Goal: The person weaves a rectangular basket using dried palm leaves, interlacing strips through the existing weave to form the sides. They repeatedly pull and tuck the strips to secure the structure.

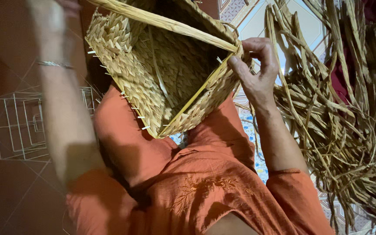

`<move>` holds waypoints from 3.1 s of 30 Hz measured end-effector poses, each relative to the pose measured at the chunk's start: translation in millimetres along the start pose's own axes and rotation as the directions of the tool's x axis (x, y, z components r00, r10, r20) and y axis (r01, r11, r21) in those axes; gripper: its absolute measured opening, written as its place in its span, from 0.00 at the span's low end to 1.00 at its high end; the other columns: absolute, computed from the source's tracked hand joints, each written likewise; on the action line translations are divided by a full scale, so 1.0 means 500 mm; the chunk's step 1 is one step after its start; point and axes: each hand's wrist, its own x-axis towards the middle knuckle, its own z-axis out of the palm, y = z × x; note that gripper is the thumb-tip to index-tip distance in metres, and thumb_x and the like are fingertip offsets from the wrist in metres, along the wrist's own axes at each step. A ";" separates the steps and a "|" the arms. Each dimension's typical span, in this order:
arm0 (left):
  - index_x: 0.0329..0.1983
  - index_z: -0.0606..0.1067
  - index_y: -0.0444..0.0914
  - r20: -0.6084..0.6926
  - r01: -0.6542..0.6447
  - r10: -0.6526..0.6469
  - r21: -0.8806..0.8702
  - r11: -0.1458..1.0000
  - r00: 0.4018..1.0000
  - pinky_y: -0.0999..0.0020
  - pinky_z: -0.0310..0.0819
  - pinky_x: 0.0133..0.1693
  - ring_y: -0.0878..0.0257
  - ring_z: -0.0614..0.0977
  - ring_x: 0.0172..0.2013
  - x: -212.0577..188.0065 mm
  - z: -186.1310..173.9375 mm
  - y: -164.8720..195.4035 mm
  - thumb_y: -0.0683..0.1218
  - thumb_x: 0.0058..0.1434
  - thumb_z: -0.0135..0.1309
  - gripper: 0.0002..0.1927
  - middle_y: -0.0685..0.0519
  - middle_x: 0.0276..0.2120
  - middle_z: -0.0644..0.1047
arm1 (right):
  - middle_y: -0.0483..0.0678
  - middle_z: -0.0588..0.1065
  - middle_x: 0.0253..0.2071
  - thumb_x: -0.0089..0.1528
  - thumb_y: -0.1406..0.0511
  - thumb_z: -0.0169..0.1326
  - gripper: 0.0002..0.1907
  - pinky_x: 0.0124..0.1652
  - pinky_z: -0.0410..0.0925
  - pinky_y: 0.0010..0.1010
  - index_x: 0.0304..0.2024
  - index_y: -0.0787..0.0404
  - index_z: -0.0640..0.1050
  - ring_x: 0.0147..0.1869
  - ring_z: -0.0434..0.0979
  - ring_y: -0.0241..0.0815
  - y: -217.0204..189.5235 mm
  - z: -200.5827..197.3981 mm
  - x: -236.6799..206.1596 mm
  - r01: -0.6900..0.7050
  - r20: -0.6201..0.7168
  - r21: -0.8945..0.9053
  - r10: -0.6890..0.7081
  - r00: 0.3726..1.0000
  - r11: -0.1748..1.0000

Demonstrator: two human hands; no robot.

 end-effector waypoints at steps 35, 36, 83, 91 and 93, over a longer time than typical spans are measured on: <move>0.44 0.76 0.36 0.737 0.261 0.042 -0.291 0.921 0.674 0.77 0.80 0.44 0.70 0.81 0.40 -0.244 0.435 -0.018 0.40 0.63 0.68 0.11 0.56 0.39 0.79 | 0.55 0.75 0.54 0.66 0.72 0.58 0.07 0.53 0.74 0.35 0.47 0.65 0.75 0.56 0.78 0.47 -0.021 0.020 -0.014 0.175 -0.009 -0.222 -0.181 0.983 0.959; 0.45 0.76 0.36 0.738 0.273 0.030 -0.287 0.918 0.675 0.77 0.80 0.44 0.70 0.81 0.40 -0.244 0.435 -0.015 0.39 0.63 0.67 0.11 0.56 0.39 0.79 | 0.55 0.75 0.55 0.66 0.72 0.56 0.08 0.53 0.76 0.35 0.47 0.64 0.76 0.57 0.79 0.47 -0.018 0.019 -0.013 0.163 -0.003 -0.219 -0.168 0.986 0.962; 0.39 0.79 0.33 0.477 -0.579 0.474 0.094 0.810 0.740 0.67 0.76 0.32 0.62 0.82 0.30 -0.317 0.442 0.071 0.38 0.68 0.58 0.01 0.51 0.31 0.79 | 0.53 0.77 0.50 0.70 0.70 0.52 0.11 0.57 0.69 0.35 0.54 0.64 0.78 0.55 0.77 0.47 -0.001 -0.068 -0.137 -0.068 0.231 -0.242 0.126 0.965 0.968; 0.53 0.74 0.31 0.561 -0.712 0.518 0.196 0.674 0.645 0.57 0.76 0.43 0.48 0.79 0.41 -0.352 0.423 0.057 0.36 0.64 0.60 0.15 0.44 0.39 0.75 | 0.46 0.72 0.28 0.69 0.67 0.60 0.12 0.34 0.66 0.28 0.31 0.64 0.75 0.32 0.72 0.34 0.029 -0.048 -0.130 -0.100 0.141 -0.243 0.137 0.980 0.965; 0.54 0.74 0.31 0.550 -0.707 0.524 0.186 0.682 0.650 0.57 0.76 0.43 0.47 0.79 0.41 -0.353 0.419 0.051 0.35 0.64 0.60 0.16 0.44 0.40 0.75 | 0.44 0.71 0.25 0.70 0.67 0.59 0.13 0.29 0.64 0.27 0.30 0.64 0.74 0.28 0.71 0.32 0.028 -0.047 -0.146 -0.063 0.142 -0.275 0.106 0.984 0.959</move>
